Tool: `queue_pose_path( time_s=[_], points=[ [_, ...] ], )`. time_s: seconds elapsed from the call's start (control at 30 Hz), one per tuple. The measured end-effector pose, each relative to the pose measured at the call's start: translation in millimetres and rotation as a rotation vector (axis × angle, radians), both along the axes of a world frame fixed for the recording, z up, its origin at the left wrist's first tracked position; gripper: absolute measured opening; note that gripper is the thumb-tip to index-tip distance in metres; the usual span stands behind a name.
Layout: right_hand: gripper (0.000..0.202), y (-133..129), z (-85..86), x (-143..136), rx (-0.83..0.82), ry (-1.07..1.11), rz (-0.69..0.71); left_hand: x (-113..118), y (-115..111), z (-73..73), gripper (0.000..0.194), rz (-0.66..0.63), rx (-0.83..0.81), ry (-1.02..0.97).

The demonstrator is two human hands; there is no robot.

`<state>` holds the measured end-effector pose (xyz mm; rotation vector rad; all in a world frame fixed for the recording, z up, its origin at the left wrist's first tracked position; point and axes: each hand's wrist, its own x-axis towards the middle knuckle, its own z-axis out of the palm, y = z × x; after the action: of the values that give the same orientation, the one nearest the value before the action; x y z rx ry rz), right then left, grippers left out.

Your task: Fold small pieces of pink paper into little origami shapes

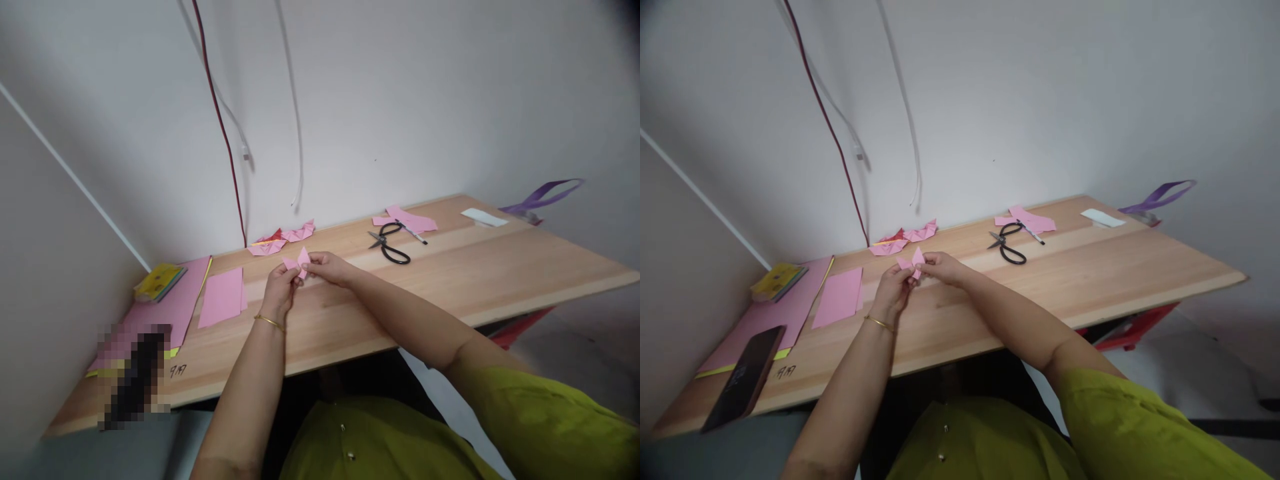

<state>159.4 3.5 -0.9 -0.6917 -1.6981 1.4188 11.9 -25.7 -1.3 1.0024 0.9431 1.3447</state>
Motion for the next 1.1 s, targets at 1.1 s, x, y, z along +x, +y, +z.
queue_pose_path(
  time_s=[1.1],
  points=[
    [0.025,1.2,-0.8,-2.4,-0.089,0.144,-0.094,-0.1,2.6,-10.4,0.024,0.017,0.022,0.101]
  ],
)
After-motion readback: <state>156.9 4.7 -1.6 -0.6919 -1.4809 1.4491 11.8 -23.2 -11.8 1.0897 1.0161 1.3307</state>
